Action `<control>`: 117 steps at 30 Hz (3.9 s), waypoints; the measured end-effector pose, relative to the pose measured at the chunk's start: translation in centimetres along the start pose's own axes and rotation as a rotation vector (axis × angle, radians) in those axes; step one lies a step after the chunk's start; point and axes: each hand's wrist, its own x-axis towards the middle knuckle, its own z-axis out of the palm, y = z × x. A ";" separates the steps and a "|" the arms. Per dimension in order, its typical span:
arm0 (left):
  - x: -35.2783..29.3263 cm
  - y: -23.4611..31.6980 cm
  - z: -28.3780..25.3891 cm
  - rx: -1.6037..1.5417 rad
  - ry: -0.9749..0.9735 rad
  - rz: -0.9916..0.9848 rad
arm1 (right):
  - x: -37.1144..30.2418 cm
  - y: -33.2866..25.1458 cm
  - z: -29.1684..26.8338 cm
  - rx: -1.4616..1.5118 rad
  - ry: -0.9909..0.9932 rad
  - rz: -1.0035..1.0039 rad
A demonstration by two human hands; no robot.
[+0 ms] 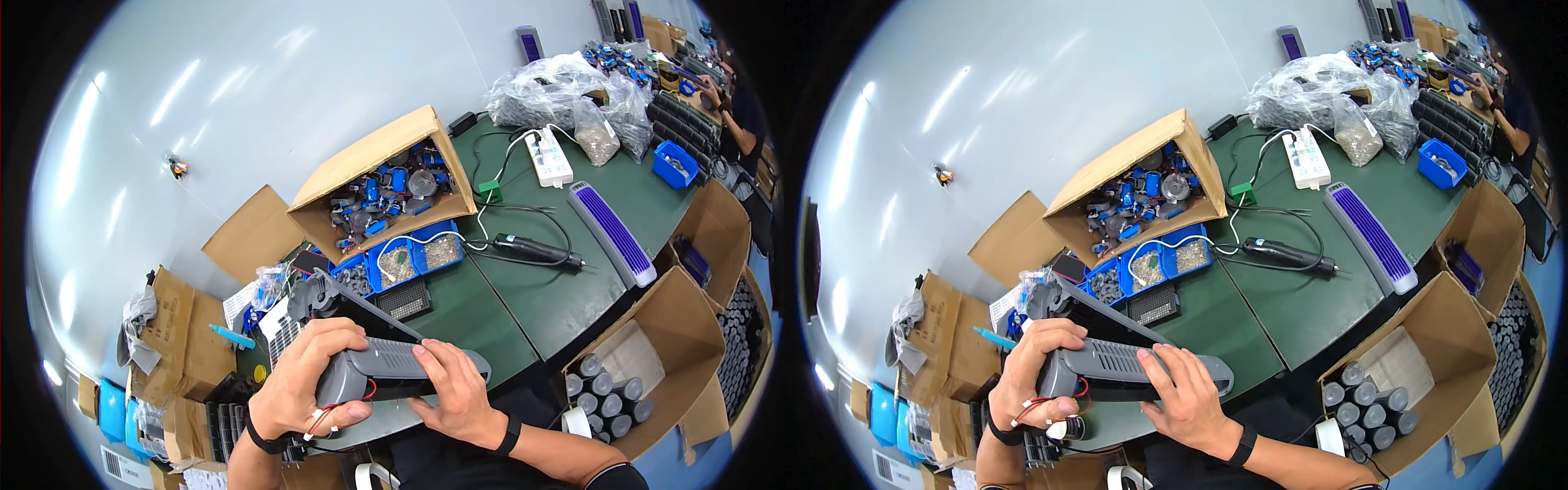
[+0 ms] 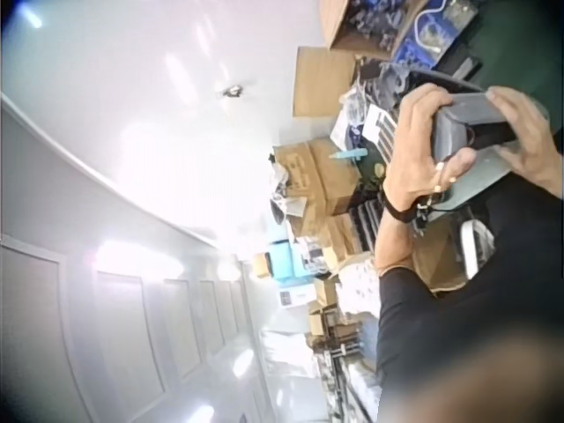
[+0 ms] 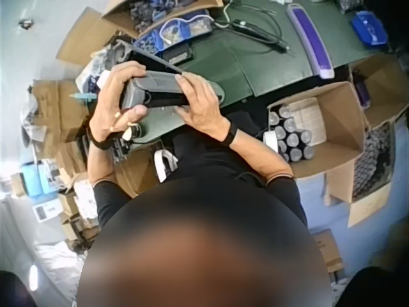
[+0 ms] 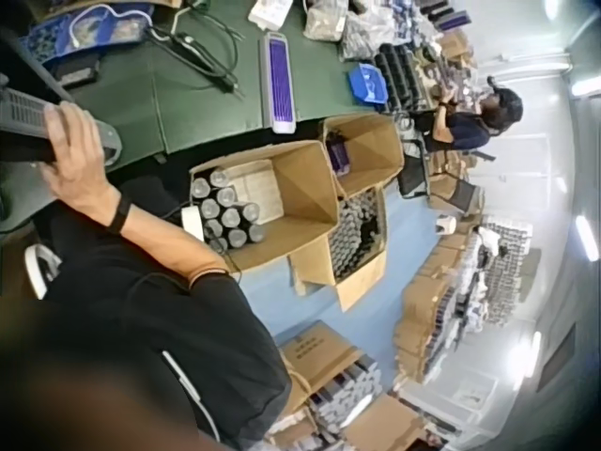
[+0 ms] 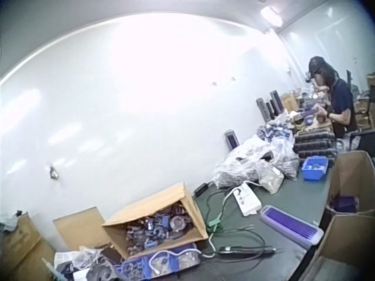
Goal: The person assembles a grey electronic device by inserting a black finned component into a housing and securing it with a hot glue gun. They then connect a small blue battery pack to the device's internal wiring and attach a grey top cover, using the glue gun again to seal the assembly.
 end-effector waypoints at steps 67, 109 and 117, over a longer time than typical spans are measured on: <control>5.4 2.2 3.6 0.027 0.169 -0.064 | 7.2 4.5 -6.3 0.857 -0.800 0.649; -14.6 -15.4 16.9 -0.082 0.080 -0.544 | 5.1 9.0 -4.2 -0.055 0.079 0.516; -15.0 -16.0 17.3 -0.004 0.028 -0.419 | -5.9 7.1 -2.2 0.222 -0.105 0.788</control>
